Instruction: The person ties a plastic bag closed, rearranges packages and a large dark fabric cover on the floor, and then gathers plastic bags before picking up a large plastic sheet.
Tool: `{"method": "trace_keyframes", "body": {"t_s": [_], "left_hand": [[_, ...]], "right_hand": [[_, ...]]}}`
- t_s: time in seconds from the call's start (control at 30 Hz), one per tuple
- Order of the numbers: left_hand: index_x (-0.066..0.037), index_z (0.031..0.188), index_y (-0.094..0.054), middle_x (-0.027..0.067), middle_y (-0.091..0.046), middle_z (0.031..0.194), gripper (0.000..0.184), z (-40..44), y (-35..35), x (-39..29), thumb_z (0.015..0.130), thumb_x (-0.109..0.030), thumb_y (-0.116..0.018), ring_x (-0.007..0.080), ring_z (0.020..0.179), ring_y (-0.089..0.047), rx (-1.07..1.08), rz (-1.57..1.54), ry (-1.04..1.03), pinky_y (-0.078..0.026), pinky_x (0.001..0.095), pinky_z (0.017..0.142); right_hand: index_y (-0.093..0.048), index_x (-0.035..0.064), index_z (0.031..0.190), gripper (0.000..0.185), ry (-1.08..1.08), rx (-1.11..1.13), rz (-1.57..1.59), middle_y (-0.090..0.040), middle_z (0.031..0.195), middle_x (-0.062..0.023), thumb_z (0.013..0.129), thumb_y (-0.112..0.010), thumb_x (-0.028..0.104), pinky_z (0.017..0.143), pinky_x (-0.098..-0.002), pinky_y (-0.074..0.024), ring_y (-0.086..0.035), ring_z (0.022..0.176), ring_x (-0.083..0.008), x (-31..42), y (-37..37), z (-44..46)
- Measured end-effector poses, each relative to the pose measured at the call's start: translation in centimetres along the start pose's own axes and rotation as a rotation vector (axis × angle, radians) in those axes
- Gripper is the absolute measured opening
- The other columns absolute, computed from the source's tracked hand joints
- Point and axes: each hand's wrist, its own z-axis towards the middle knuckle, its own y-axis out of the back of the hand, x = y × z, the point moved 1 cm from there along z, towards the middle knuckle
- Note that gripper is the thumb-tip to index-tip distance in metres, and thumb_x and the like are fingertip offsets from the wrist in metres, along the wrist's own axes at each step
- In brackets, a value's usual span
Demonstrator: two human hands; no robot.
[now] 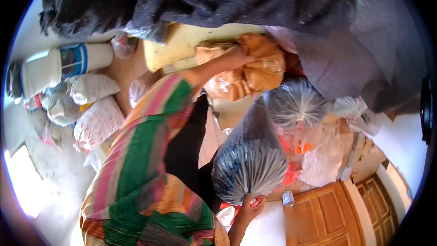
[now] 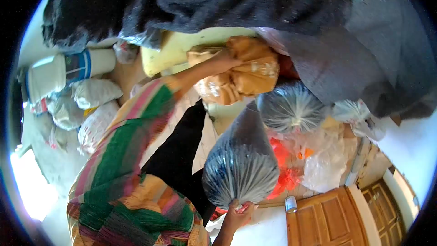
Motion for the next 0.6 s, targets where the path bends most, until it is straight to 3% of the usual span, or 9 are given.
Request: {"method": "trace_keyframes", "body": {"t_s": [0.03,0.07,0.1,0.33,0.4,0.43,0.47,0.53,0.6], "left_hand": [[0.009,0.082,-0.062,0.0201,-0.063,0.070,0.045,-1.2,0.2,0.2,0.076,-0.036,-0.062,0.0263,0.068,-0.063,0.044,-0.089,0.071,-0.048,0.0378,0.065],[0.010,0.077,-0.061,0.0146,-0.061,0.066,0.044,-4.1,0.6,-2.0,0.077,-0.034,-0.062,0.0203,0.064,-0.059,-0.128,-0.473,-0.051,-0.047,0.0356,0.061],[0.009,0.079,-0.062,0.0099,-0.059,0.067,0.040,-3.4,0.4,2.8,0.078,-0.031,-0.061,0.0158,0.062,-0.054,0.057,-0.356,0.108,-0.045,0.0335,0.057],[0.008,0.109,-0.054,0.0093,-0.062,0.094,0.042,-16.6,8.9,2.3,0.078,-0.020,-0.064,0.0158,0.082,-0.058,0.096,-0.315,0.357,-0.048,0.0297,0.072],[0.006,0.109,-0.055,0.0092,-0.062,0.094,0.040,-18.8,10.3,5.5,0.078,-0.018,-0.063,0.0157,0.086,-0.058,0.055,-0.341,0.343,-0.048,0.0297,0.074],[0.006,0.108,-0.055,0.0095,-0.062,0.094,0.038,-19.7,11.4,2.9,0.078,-0.017,-0.064,0.0156,0.085,-0.058,0.048,-0.308,0.392,-0.048,0.0296,0.073],[0.006,0.107,-0.056,0.0099,-0.062,0.094,0.037,-20.8,12.6,0.3,0.078,-0.015,-0.064,0.0156,0.084,-0.058,0.042,-0.272,0.443,-0.048,0.0295,0.072],[0.007,0.103,-0.056,0.0102,-0.062,0.089,0.034,-23.5,13.1,5.9,0.077,-0.013,-0.063,0.0170,0.078,-0.059,0.007,-0.187,0.345,-0.049,0.0304,0.070],[0.007,0.100,-0.056,0.0104,-0.062,0.088,0.032,-25.5,14.7,5.6,0.077,-0.013,-0.064,0.0169,0.077,-0.060,0.055,-0.275,0.641,-0.049,0.0296,0.068]], "right_hand": [[-0.042,0.0057,0.082,0.020,0.036,-0.005,0.076,-0.041,0.079,-0.0016,0.076,-0.062,0.007,0.072,-0.0260,-0.0349,-0.040,0.079,-0.0138,-1.6,-0.3,0.1],[-0.042,0.0057,0.082,0.020,0.017,-0.034,0.077,-0.041,0.079,-0.0016,0.076,-0.062,0.007,0.072,-0.0260,-0.0349,-0.040,0.079,-0.0138,-1.8,-0.2,-0.2],[-0.042,0.0060,0.082,0.019,0.031,-0.006,0.161,-0.041,0.079,-0.0012,0.077,-0.061,0.006,0.072,-0.0254,-0.0348,-0.040,0.078,-0.0131,-1.7,-0.3,-0.3],[-0.047,0.0063,0.086,0.013,-0.004,0.086,0.400,-0.045,0.079,-0.0003,0.079,-0.057,0.006,0.067,-0.0229,-0.0360,-0.042,0.074,-0.0093,0.3,0.3,-0.6],[-0.051,0.0042,0.095,0.016,-0.034,0.108,0.435,-0.049,0.081,-0.0007,0.080,-0.056,0.007,0.066,-0.0229,-0.0361,-0.043,0.072,-0.0088,2.5,0.5,-0.6],[-0.051,0.0042,0.095,0.016,-0.030,0.105,0.437,-0.049,0.081,-0.0007,0.080,-0.056,0.007,0.066,-0.0229,-0.0361,-0.043,0.072,-0.0088,3.8,0.3,-0.5],[-0.047,0.0052,0.088,0.012,-0.035,0.100,0.524,-0.046,0.077,0.0000,0.079,-0.056,0.005,0.060,-0.0225,-0.0345,-0.041,0.067,-0.0077,5.4,-0.1,-0.5],[-0.044,0.0062,0.080,0.013,-0.045,0.091,0.609,-0.044,0.072,0.0007,0.078,-0.056,0.003,0.055,-0.0220,-0.0330,-0.040,0.063,-0.0065,7.0,-0.7,-0.1],[-0.049,0.0043,0.087,0.010,-0.230,0.147,0.699,-0.047,0.072,0.0001,0.080,-0.055,0.007,0.056,-0.0221,-0.0346,-0.043,0.062,-0.0067,8.0,-1.4,0.5]]}}
